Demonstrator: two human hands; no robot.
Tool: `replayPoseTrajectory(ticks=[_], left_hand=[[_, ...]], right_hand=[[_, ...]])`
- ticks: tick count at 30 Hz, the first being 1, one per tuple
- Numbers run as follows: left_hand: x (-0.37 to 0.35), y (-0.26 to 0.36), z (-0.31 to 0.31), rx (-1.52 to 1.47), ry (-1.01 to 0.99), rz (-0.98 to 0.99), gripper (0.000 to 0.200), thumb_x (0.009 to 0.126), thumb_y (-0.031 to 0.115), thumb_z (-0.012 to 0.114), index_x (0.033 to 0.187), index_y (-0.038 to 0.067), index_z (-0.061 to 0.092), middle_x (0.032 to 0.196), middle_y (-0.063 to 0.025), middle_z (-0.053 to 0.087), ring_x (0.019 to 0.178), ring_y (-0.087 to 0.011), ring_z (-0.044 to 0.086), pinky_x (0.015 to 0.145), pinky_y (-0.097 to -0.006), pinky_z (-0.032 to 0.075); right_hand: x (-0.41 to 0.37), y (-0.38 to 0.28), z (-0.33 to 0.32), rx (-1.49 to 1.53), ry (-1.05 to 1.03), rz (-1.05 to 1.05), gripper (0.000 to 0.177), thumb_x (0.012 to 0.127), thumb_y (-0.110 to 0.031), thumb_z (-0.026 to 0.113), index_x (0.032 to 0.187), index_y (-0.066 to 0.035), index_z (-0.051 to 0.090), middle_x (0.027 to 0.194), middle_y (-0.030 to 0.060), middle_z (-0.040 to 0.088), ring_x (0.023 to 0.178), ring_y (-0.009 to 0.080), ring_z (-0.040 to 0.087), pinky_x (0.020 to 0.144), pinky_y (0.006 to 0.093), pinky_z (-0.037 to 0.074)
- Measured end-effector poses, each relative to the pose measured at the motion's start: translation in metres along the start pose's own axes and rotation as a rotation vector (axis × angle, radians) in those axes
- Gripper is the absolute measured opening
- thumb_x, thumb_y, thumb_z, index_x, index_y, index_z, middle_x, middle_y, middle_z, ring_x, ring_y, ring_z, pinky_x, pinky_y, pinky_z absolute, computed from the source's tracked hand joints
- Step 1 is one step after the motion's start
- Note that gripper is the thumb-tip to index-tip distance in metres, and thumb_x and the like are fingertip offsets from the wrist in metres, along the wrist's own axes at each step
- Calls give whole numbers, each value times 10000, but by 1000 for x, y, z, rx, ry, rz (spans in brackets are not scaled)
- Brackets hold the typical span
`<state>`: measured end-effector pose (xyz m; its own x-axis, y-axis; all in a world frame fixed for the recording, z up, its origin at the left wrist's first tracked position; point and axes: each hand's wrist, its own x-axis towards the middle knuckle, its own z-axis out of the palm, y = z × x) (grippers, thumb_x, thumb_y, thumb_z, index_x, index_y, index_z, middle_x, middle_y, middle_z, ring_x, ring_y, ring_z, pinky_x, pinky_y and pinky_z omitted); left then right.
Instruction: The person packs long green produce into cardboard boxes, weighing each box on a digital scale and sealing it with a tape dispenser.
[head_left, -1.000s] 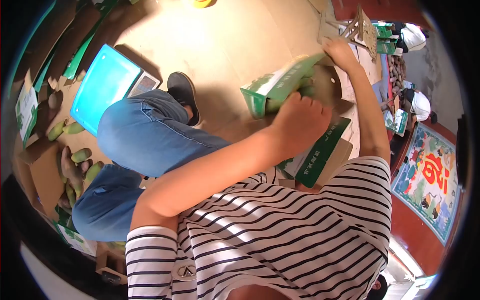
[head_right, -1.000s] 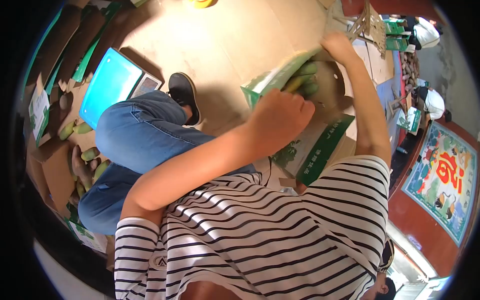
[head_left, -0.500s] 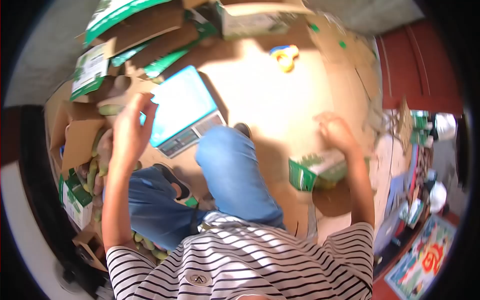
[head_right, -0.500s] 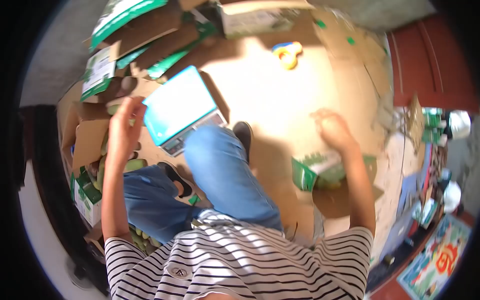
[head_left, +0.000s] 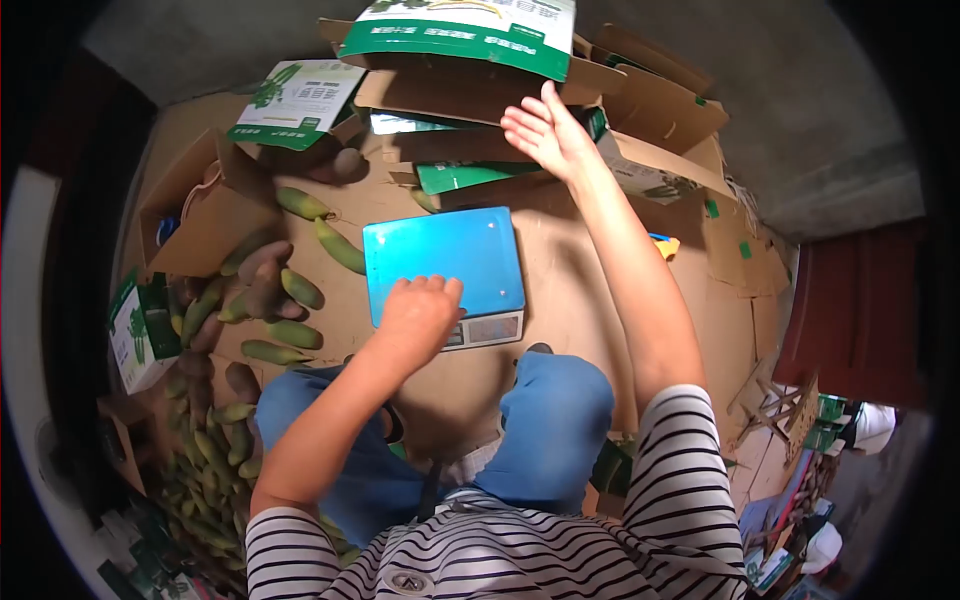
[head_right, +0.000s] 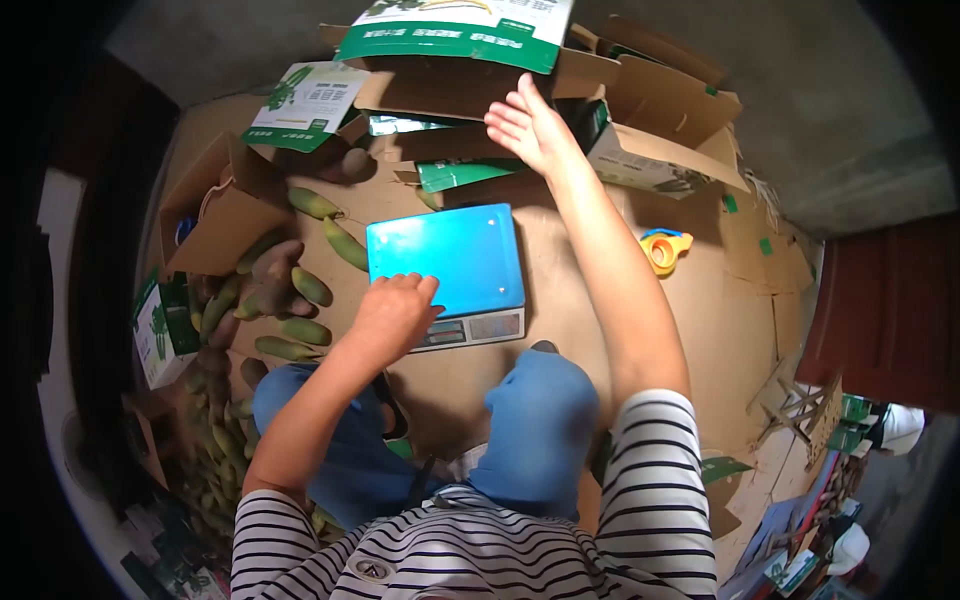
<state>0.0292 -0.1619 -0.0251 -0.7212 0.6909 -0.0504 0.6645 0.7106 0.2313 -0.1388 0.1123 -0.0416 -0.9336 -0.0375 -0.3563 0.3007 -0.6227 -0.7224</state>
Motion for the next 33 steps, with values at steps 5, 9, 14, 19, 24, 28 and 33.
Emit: replayPoseTrajectory(ticks=[5, 9, 14, 19, 24, 28, 33], left_hand=[[-8, -1, 12, 20, 35, 36, 248, 792, 251, 697, 857, 61, 553, 784, -94, 611, 764, -274, 619, 686, -396, 459], [-6, -6, -2, -74, 162, -6, 253, 768, 221, 720, 858, 60, 548, 833, -104, 601, 810, -288, 604, 684, -394, 456], [-3, -18, -48, -240, 716, -93, 306, 782, 134, 715, 1040, 29, 589, 1025, -166, 599, 972, -327, 582, 823, -412, 467], [-7, -51, -71, -538, 1021, -275, 258, 888, 190, 619, 1055, -4, 583, 1022, -164, 578, 920, -329, 572, 814, -395, 458], [1, -69, -62, -893, 1011, -409, 309, 959, 263, 537, 1063, -25, 578, 1010, -157, 578, 918, -255, 574, 820, -354, 458], [-2, -96, -66, -863, 1214, -524, 354, 965, 293, 510, 1089, -33, 566, 1058, -169, 550, 982, -266, 541, 894, -363, 423], [-9, -104, -69, -772, 1212, -525, 365, 944, 296, 543, 1109, -28, 563, 1085, -178, 549, 984, -289, 537, 898, -373, 423]], right_hand=[[102, -1, 41, 284, 288, -171, 512, 892, -369, 651, 1294, -156, 415, 1250, 167, 515, 1095, 356, 559, 913, 540, 465], [72, -25, 45, 9, 331, -424, 274, 959, -197, 562, 1222, -129, 522, 1101, 91, 616, 933, 303, 634, 846, 498, 506], [-58, -84, 58, -497, 159, -739, 266, 936, -165, 591, 1172, -44, 567, 1054, 78, 649, 855, 180, 653, 736, 370, 566], [-170, -154, 114, -1003, 39, -860, 294, 934, -278, 610, 1014, 1, 652, 911, 41, 673, 792, 82, 621, 706, 226, 497], [-192, -68, 163, -1479, 1, -861, 283, 910, -280, 630, 787, -26, 640, 669, 38, 603, 663, 108, 589, 592, 288, 460], [-159, 48, 137, -1847, -357, -982, 117, 808, -168, 626, 866, -65, 629, 786, 110, 649, 733, 309, 651, 648, 404, 533], [-149, 111, 159, -1925, -493, -1119, 56, 780, -115, 613, 788, -92, 563, 713, 75, 584, 681, 245, 640, 576, 373, 524]])
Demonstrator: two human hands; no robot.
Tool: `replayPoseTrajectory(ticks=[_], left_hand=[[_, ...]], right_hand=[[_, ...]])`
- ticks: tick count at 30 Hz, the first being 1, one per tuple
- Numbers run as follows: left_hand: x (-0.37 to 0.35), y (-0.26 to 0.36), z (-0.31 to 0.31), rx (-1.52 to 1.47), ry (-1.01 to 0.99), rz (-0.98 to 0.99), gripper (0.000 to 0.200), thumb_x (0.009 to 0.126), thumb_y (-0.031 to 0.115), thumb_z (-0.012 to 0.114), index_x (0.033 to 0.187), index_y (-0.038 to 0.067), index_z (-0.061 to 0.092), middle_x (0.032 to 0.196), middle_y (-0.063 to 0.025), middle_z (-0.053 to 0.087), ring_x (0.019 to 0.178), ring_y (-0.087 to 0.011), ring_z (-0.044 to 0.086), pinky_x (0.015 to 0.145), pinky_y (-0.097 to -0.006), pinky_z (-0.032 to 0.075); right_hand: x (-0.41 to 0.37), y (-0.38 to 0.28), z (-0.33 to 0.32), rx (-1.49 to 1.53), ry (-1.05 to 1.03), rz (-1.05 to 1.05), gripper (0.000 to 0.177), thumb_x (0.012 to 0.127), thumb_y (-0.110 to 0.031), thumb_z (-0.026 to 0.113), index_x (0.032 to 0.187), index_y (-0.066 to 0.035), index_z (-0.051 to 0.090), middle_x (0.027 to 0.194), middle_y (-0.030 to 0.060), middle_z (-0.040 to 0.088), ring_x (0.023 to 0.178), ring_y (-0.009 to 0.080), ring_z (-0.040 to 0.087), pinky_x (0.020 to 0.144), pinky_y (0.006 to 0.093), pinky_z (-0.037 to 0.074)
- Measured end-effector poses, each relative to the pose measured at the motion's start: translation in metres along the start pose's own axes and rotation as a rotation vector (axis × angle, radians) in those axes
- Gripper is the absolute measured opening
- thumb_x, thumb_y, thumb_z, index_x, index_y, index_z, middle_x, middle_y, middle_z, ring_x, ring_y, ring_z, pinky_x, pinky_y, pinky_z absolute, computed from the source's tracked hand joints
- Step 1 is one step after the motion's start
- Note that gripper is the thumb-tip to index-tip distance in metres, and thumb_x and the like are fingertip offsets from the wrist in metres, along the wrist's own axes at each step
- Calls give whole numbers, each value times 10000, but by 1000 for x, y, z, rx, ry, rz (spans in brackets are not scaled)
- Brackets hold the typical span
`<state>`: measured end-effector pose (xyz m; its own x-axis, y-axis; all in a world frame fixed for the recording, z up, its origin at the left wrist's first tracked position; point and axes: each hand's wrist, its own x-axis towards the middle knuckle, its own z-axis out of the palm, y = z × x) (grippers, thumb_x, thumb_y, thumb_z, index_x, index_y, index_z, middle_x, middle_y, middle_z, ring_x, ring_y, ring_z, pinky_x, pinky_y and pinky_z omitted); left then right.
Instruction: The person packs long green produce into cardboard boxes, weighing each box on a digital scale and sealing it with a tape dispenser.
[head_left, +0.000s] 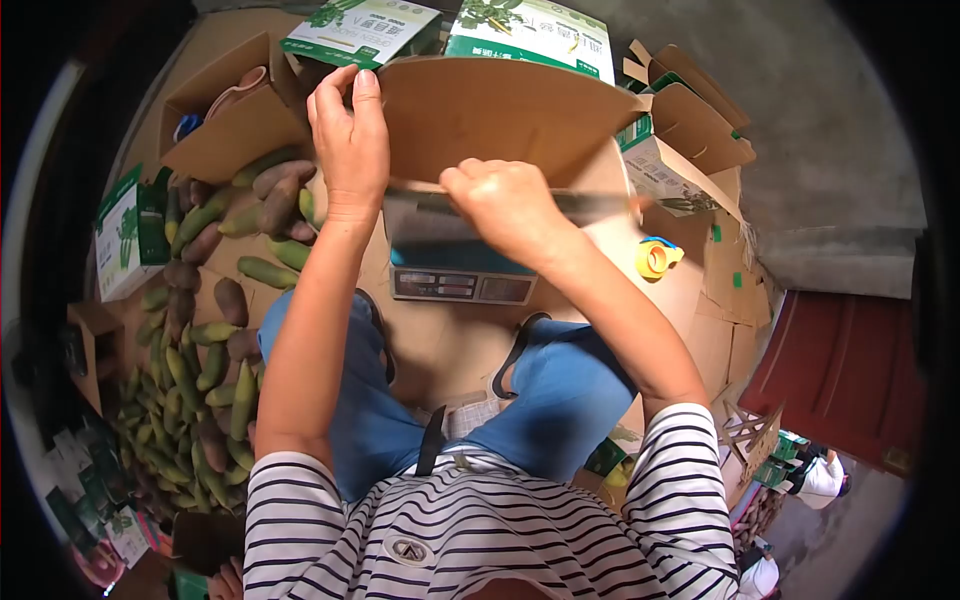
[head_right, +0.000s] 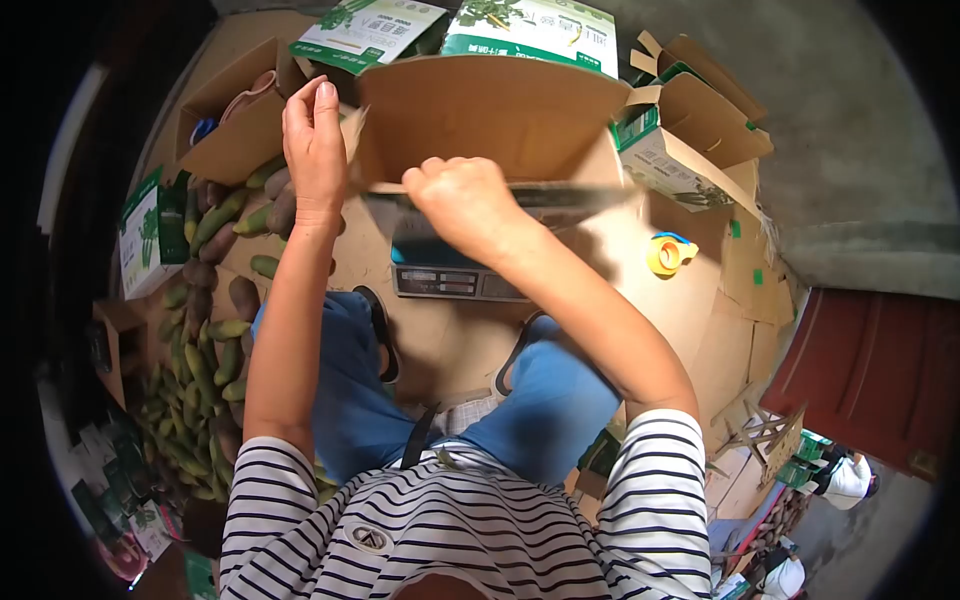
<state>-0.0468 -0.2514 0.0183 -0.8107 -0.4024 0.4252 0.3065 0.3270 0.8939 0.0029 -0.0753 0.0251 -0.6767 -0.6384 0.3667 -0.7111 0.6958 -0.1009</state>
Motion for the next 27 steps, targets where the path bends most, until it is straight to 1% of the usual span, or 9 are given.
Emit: replayPoseTrajectory(ticks=[3, 5, 9, 11, 13, 14, 22, 25, 27], left_hand=[[-1, -6, -2, 175, -79, 129, 382, 921, 298, 579, 1118, -28, 559, 1096, -188, 549, 979, -293, 536, 887, -367, 430], [-3, -8, -4, 215, -230, -28, 396, 875, 272, 616, 1120, -36, 568, 1108, -201, 553, 1023, -305, 534, 887, -371, 441], [-3, -22, -2, 331, -264, 176, 382, 854, 234, 609, 1104, -53, 575, 1144, -233, 553, 1078, -346, 529, 929, -395, 433], [-5, -25, -5, 337, -279, 166, 386, 862, 244, 604, 1116, -44, 579, 1191, -240, 540, 1149, -349, 498, 974, -393, 405], [-3, -19, -7, 302, -328, 75, 397, 880, 274, 598, 1149, -18, 588, 1270, -240, 518, 1260, -340, 444, 1044, -381, 355], [-2, -20, -7, 300, -347, 78, 402, 885, 276, 583, 1154, -23, 585, 1276, -241, 512, 1259, -343, 441, 1047, -379, 350], [-5, -19, -5, 304, -381, 97, 356, 901, 259, 577, 1139, -5, 590, 1212, -166, 573, 1150, -280, 533, 960, -355, 424], [-8, -19, 0, 282, -441, 71, 336, 912, 255, 575, 1129, -1, 595, 1139, -158, 614, 1060, -257, 588, 905, -339, 458], [-9, -20, 0, 271, -462, 76, 327, 922, 258, 574, 1117, -4, 600, 1081, -149, 640, 1000, -238, 613, 874, -327, 473]], right_hand=[[4, -13, 13, 22, -29, 14, 102, 767, -125, 632, 793, -77, 546, 721, 74, 580, 686, 247, 637, 582, 368, 524], [1, -17, 10, 83, -79, 59, 148, 765, -142, 656, 858, -69, 567, 777, 79, 606, 722, 262, 643, 623, 379, 527], [-18, 4, -19, 130, -57, -43, 297, 768, -170, 689, 1030, -68, 594, 940, 90, 654, 809, 301, 652, 718, 404, 526], [-42, 28, -36, 57, -247, 60, 319, 778, -158, 675, 1081, -79, 615, 976, 90, 671, 845, 306, 654, 752, 412, 517], [-55, 41, -45, 76, -471, 225, 242, 772, -129, 668, 1006, -76, 639, 922, 82, 680, 843, 287, 654, 726, 401, 516], [-60, 41, -42, 71, -417, 193, 131, 729, -77, 647, 858, -99, 640, 775, 82, 647, 760, 274, 651, 666, 385, 528], [-76, 4, -8, -244, -158, 57, 289, 732, -103, 608, 1018, -74, 644, 831, 33, 615, 800, 193, 611, 657, 325, 512], [-78, 2, 3, -274, 32, 26, 176, 750, -107, 600, 922, -76, 626, 739, 28, 537, 740, 179, 567, 635, 301, 472], [-80, 2, 3, -206, -26, 50, 257, 776, -113, 599, 1023, -44, 614, 835, 52, 570, 820, 205, 579, 709, 326, 482]])
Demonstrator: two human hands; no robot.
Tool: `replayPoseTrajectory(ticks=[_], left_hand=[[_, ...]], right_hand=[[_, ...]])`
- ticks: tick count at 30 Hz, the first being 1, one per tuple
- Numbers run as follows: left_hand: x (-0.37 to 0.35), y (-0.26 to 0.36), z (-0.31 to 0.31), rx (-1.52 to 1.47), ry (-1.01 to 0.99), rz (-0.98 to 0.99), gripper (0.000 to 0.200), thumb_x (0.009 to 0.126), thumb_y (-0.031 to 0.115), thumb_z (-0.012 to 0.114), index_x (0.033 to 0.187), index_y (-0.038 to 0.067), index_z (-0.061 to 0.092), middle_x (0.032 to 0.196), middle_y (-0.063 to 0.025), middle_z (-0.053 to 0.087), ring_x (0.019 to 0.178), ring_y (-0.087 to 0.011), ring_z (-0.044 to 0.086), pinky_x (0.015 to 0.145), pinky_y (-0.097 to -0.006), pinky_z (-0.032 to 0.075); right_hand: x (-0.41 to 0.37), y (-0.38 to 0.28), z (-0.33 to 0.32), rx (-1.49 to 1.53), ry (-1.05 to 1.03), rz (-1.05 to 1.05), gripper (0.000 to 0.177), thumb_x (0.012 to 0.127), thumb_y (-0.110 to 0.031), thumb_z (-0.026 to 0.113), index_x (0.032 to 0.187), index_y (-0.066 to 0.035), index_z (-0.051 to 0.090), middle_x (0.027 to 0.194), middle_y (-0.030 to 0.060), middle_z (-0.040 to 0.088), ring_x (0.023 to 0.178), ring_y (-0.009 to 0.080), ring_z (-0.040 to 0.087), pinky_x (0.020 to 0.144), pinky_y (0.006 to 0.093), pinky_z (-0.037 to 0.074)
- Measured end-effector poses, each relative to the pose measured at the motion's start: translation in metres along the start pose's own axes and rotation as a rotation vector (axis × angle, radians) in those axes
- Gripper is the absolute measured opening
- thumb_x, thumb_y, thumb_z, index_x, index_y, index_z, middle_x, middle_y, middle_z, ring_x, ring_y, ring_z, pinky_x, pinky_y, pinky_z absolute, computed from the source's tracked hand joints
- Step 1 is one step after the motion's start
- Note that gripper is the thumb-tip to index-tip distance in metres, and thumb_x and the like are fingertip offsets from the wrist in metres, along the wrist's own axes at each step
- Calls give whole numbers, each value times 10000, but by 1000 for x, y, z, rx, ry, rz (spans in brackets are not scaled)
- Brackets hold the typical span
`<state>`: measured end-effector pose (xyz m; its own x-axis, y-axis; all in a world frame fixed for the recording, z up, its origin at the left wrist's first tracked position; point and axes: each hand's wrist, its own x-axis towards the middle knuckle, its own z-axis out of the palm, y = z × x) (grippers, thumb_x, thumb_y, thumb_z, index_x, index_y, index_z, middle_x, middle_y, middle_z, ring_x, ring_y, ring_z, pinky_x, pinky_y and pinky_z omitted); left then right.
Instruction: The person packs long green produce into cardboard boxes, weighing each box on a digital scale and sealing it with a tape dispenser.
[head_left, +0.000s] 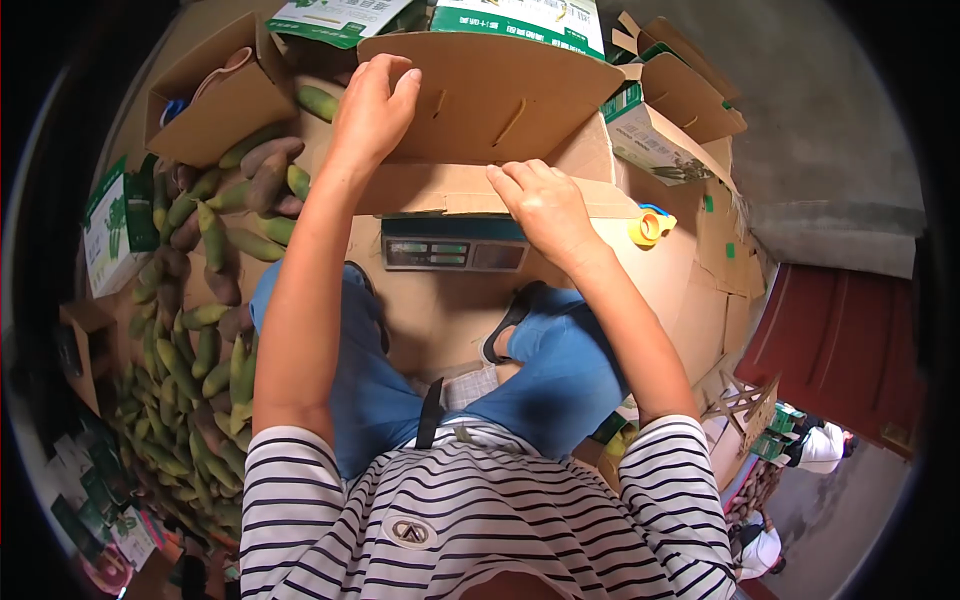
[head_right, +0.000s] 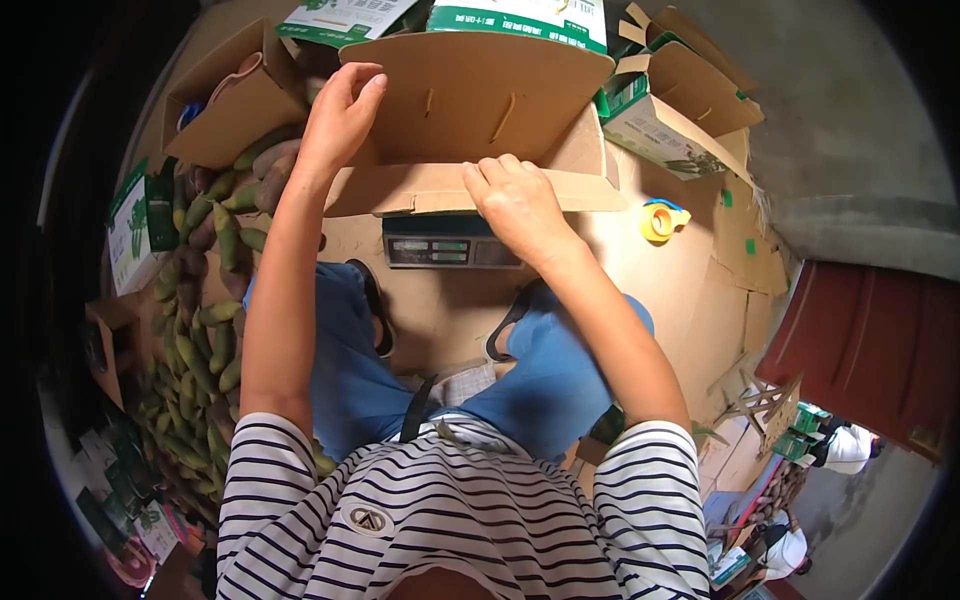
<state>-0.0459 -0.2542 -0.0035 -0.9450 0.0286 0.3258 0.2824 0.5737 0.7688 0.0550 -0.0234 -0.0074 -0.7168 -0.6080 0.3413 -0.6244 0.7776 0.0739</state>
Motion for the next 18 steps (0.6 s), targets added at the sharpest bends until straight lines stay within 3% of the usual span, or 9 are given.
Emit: replayPoseTrajectory(ticks=[2, 8, 9, 12, 18], left_hand=[[0, 0, -2, -1, 9, 21, 322, 933, 263, 572, 1103, -9, 606, 1020, -131, 663, 943, -213, 629, 849, -312, 481], [2, 3, -19, -166, 218, -27, 322, 964, 284, 548, 1081, -7, 624, 938, -57, 674, 904, -134, 609, 820, -271, 478], [2, 4, -19, -188, 295, -10, 331, 941, 293, 541, 1009, -18, 630, 869, -152, 670, 789, -237, 623, 755, -340, 484], [3, -4, -22, -381, 264, -131, 338, 978, 278, 525, 1111, -19, 617, 1027, -74, 656, 963, -141, 590, 871, -272, 447], [1, -3, -19, -394, 162, -188, 400, 995, 312, 478, 1127, -44, 603, 1070, -96, 641, 1017, -158, 569, 927, -288, 417]], right_hand=[[-3, 0, 0, 31, -64, 11, 344, 777, -161, 642, 1090, -25, 598, 940, 79, 604, 912, 232, 590, 789, 349, 487], [-6, -9, -17, 251, -178, 109, 804, 669, -349, 802, 1288, 48, 476, 1271, 204, 523, 1208, 330, 479, 1023, 420, 375], [-7, -11, -15, 248, -233, 117, 862, 671, -332, 800, 1340, 50, 415, 1325, 219, 475, 1245, 348, 444, 1055, 437, 347], [-21, -18, 14, 128, -287, 117, 978, 647, -362, 811, 1399, 42, 334, 1403, 226, 392, 1304, 352, 382, 1090, 463, 303], [-29, -29, 21, 44, -358, 112, 1072, 632, -440, 809, 1428, 46, 280, 1454, 229, 317, 1353, 357, 310, 1110, 499, 260]])
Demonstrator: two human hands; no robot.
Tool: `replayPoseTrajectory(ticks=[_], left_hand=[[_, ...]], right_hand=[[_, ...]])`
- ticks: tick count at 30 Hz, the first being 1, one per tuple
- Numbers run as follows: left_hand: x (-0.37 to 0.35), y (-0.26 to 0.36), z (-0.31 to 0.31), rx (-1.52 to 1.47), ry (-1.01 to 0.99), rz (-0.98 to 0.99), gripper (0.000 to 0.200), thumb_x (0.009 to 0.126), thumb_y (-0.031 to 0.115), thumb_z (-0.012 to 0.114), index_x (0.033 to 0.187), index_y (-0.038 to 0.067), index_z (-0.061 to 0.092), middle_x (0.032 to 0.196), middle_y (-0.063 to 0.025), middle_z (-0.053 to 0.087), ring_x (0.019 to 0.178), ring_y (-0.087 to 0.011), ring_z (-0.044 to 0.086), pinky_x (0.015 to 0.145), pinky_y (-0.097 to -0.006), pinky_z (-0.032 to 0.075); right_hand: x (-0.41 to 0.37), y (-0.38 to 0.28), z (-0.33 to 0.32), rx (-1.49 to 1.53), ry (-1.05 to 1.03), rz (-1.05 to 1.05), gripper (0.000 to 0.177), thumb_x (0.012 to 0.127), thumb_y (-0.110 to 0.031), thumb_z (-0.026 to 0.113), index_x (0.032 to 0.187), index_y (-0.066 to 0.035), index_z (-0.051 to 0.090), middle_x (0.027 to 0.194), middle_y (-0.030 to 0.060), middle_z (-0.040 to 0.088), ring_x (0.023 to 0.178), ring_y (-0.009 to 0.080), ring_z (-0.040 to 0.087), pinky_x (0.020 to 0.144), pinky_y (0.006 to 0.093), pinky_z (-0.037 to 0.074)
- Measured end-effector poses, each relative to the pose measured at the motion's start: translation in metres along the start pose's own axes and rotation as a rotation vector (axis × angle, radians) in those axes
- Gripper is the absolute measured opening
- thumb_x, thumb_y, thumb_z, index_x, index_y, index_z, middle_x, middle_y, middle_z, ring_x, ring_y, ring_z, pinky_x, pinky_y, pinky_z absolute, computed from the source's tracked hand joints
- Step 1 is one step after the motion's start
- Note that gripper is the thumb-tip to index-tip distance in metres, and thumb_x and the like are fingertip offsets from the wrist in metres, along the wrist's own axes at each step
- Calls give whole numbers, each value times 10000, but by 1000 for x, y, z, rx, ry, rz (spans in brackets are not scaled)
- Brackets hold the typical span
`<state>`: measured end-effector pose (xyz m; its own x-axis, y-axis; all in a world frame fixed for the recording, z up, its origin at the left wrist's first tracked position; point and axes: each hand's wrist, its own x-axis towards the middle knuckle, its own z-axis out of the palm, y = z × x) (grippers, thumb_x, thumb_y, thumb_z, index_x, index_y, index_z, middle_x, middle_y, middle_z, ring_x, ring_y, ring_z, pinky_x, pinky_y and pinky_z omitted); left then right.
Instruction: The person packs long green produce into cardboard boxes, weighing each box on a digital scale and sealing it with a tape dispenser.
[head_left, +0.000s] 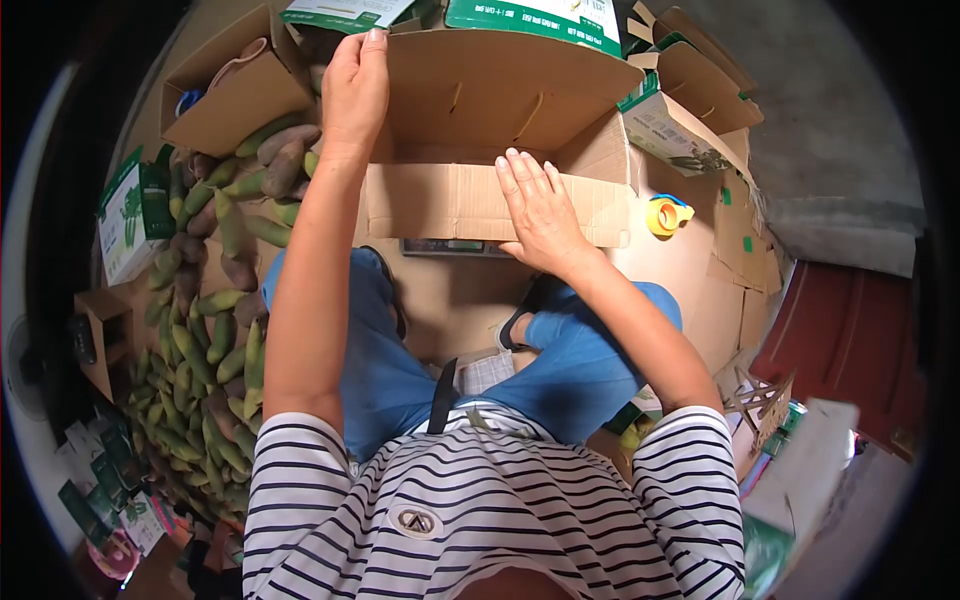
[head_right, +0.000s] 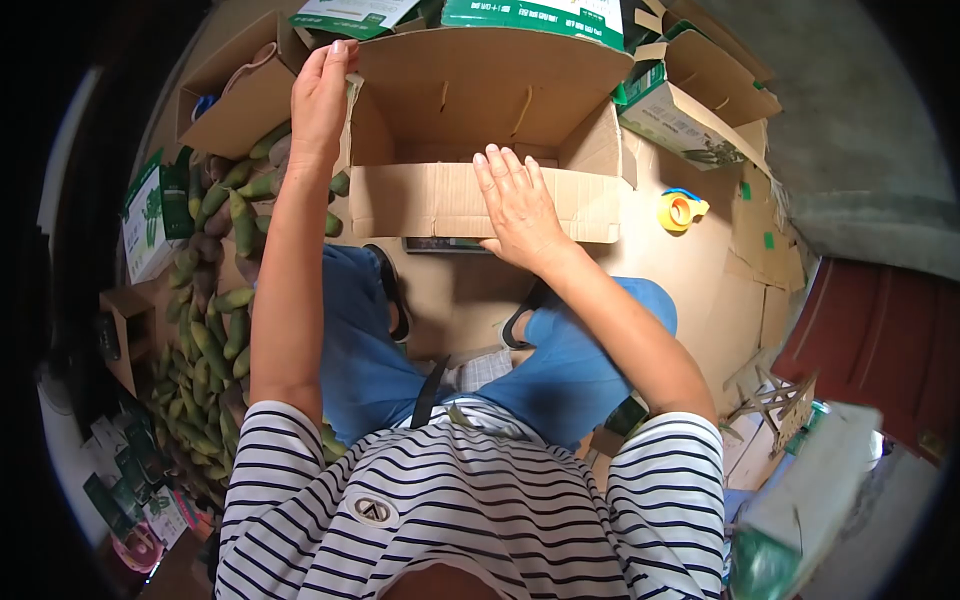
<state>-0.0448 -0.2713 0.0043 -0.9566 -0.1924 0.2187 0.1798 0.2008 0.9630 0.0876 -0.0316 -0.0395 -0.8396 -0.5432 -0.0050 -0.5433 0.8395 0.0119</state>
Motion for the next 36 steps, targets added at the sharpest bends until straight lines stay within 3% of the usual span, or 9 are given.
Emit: replayPoseTrajectory(ticks=[7, 9, 12, 15, 18, 29, 33, 35, 36], left_hand=[[-1, 5, -2, -35, -7, 5, 419, 986, 330, 495, 1130, -48, 603, 1068, -96, 641, 1021, -157, 570, 930, -283, 414], [-2, 7, -1, -27, -5, 9, 415, 983, 332, 502, 1129, -42, 607, 1067, -93, 641, 1024, -152, 569, 929, -279, 414], [-3, -2, -3, -76, -17, 29, 404, 978, 331, 515, 1121, -33, 614, 1050, -83, 645, 1012, -138, 567, 914, -271, 417], [-5, 4, 5, -11, -29, 31, 395, 977, 324, 519, 1105, -37, 617, 1027, -66, 647, 984, -123, 562, 881, -255, 418], [-9, 4, 8, -24, 21, 131, 392, 948, 351, 524, 1043, -14, 631, 863, -121, 667, 821, -181, 603, 771, -319, 468], [-8, 1, 4, -37, -50, 58, 348, 990, 288, 477, 1079, -17, 619, 986, -88, 633, 954, -147, 557, 869, -297, 432], [-16, 14, 2, 59, -93, 50, 345, 993, 268, 479, 1064, -45, 607, 962, -66, 624, 906, -125, 537, 849, -264, 423], [-24, 31, 8, 6, -146, 150, 351, 993, 269, 485, 1052, -58, 598, 917, -35, 598, 863, -99, 498, 810, -251, 417], [-20, 29, 11, -51, -163, 76, 348, 995, 273, 491, 1050, -53, 601, 902, -19, 586, 855, -79, 487, 796, -231, 409]], right_hand=[[-9, 11, -69, 247, 95, -40, 1041, 689, -582, 725, 1400, 64, 322, 1437, 238, 356, 1342, 370, 341, 1111, 463, 275], [-23, 20, -122, 418, 280, -24, 910, 676, -515, 771, 1344, 12, 448, 1363, 232, 459, 1263, 365, 454, 1058, 435, 361], [-64, -3, -231, 501, 713, 94, 777, 778, -474, 698, 1286, 78, 494, 1281, 196, 536, 1130, 305, 578, 950, 356, 466], [-81, -28, -282, 419, 921, -223, 716, 798, -440, 676, 1267, 74, 508, 1261, 187, 550, 1109, 291, 585, 932, 347, 468], [-77, -41, -290, 402, 931, -335, 656, 818, -406, 655, 1248, 71, 523, 1241, 178, 563, 1088, 277, 591, 914, 337, 470], [-91, -51, -266, 445, 1057, -401, 447, 890, -283, 577, 1180, 58, 576, 1168, 146, 614, 1010, 227, 614, 849, 302, 479], [-98, -50, -274, 367, 1071, -315, 379, 917, -238, 549, 1155, 53, 595, 1142, 134, 633, 982, 209, 623, 826, 290, 482], [-105, -28, -286, 343, 1088, -169, 348, 930, -215, 535, 1143, 51, 604, 1128, 128, 642, 968, 200, 627, 814, 284, 483], [-105, -9, -285, 330, 1086, -62, 333, 937, -204, 528, 1137, 50, 609, 1122, 125, 647, 961, 195, 629, 808, 280, 484]])
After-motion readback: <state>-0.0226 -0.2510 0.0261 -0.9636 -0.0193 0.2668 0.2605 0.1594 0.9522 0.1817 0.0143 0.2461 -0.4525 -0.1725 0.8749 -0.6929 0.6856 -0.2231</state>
